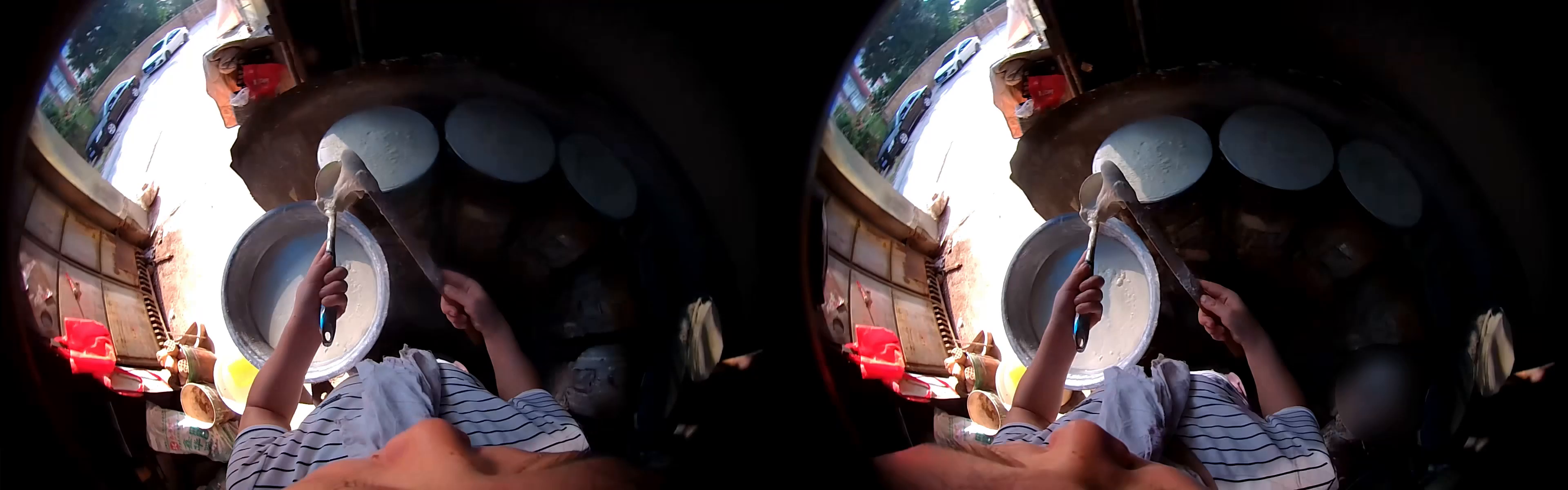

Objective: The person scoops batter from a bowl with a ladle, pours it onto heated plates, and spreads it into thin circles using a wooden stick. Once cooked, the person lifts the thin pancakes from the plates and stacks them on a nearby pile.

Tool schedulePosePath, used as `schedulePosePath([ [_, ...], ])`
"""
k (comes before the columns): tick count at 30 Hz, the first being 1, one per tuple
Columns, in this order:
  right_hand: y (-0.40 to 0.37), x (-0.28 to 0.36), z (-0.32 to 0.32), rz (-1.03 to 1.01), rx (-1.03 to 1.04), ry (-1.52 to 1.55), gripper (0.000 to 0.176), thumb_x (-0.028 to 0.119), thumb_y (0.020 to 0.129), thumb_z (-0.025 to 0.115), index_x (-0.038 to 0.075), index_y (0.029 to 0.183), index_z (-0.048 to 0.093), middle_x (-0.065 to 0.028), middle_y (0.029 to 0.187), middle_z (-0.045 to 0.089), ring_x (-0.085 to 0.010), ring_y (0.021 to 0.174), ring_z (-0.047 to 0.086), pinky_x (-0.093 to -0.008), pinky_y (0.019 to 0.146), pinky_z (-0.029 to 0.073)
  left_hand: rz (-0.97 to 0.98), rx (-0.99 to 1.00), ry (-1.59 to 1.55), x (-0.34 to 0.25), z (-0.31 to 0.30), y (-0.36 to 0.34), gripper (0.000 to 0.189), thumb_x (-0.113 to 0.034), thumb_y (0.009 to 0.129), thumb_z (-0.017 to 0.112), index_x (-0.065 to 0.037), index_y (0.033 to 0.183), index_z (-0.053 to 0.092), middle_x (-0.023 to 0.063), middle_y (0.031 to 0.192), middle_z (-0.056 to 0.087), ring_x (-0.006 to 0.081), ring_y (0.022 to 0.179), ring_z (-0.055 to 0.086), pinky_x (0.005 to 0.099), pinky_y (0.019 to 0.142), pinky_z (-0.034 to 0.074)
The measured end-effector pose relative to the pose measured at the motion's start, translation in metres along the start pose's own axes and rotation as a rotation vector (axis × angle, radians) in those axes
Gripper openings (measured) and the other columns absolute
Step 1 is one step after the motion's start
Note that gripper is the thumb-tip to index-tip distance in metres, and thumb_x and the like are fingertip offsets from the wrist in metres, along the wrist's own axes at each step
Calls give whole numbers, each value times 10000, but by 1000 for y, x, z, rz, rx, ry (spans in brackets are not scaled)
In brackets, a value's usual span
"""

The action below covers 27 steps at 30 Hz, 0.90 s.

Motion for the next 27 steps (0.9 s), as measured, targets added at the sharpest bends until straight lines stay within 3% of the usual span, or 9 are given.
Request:
schedulePosePath([
  [4, -75, -15, -29, -171, -351, 17, 384, 172, 967, 421, 73, 1338, 403, -6, 594, 461, -48, 407, 371, -195, 355, 302, -530, 18, -230, 76, 25, 99, 262, -245, 998, 371, -34, 1137, 441, -48, 563, 264, 43, 396, 249, 189, 332, 245],
  [10, -260, 20, -96, -755, -1143, -168, 461, 112, 926, 544, 68, 1366, 414, -24, 749, 565, -49, 537, 447, -212, 500, 405, -848, 334, 275, 296, 79, 166, 485, -184, 1002, 354, -363, 1434, 226, -33, 626, 250, 23, 408, 189, 137, 340, 161],
  [11, -281, 31, -110, -788, -1321, -312, 456, 97, 904, 580, 54, 1340, 453, -17, 767, 571, -63, 563, 466, -218, 536, 423, -924, 253, 290, 347, 86, 177, 280, -208, 997, 376, -205, 1266, 455, -33, 621, 271, 32, 409, 212, 162, 339, 194],
  [13, -300, 15, -178, -773, -1623, -633, 455, 67, 864, 613, 46, 1302, 495, -12, 774, 570, -103, 648, 518, -242, 620, 442, -1417, -9, -274, 446, 99, 199, 314, -215, 977, 409, -100, 687, 365, -24, 582, 342, 74, 392, 332, 221, 353, 314],
  [14, -295, -9, -201, -1012, -1661, -511, 461, 49, 835, 615, 63, 1285, 514, -76, 795, 586, -170, 706, 558, -266, 673, 442, -1408, -50, -376, 490, 107, 208, 311, -213, 976, 402, -92, 691, 371, -22, 571, 347, 78, 391, 350, 220, 354, 326],
  [16, -318, -72, -212, -676, -1978, -785, 458, 13, 803, 612, 111, 1247, 562, -208, 941, 608, -246, 795, 639, -299, 726, 484, -1443, -30, -438, 557, 101, 236, 306, -210, 973, 396, -83, 696, 378, -21, 552, 347, 80, 386, 370, 217, 352, 342],
  [19, -398, -105, -240, -705, -2071, -1031, 447, 23, 796, 636, 97, 1232, 573, -113, 794, 664, -188, 694, 647, -294, 630, 505, -1573, 168, -280, 654, 73, 306, 284, -198, 966, 414, -79, 709, 388, -29, 551, 345, 69, 393, 375, 214, 353, 339],
  [21, -435, -79, -263, -464, -1922, 18, 450, 16, 796, 626, 73, 1239, 567, -47, 747, 623, -125, 574, 569, -259, 489, 455, -1567, -65, -275, 692, 66, 333, 276, -193, 961, 434, -78, 714, 394, -31, 566, 359, 66, 412, 380, 209, 380, 351],
  [27, -437, -82, -442, -1014, -1904, 465, 446, -29, 763, 570, -39, 1208, 541, -63, 833, 587, -103, 619, 560, -238, 515, 512, -1585, -130, 202, 789, -5, 411, 170, -189, 953, 467, -44, 882, 521, -16, 633, 378, 79, 429, 367, 215, 396, 350],
])
Point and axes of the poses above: each hand's wrist, its own y-axis towards the middle knuckle, its own z-axis out of the palm, x = y × z, the point moved 2 cm from there along y, towards the middle knuckle
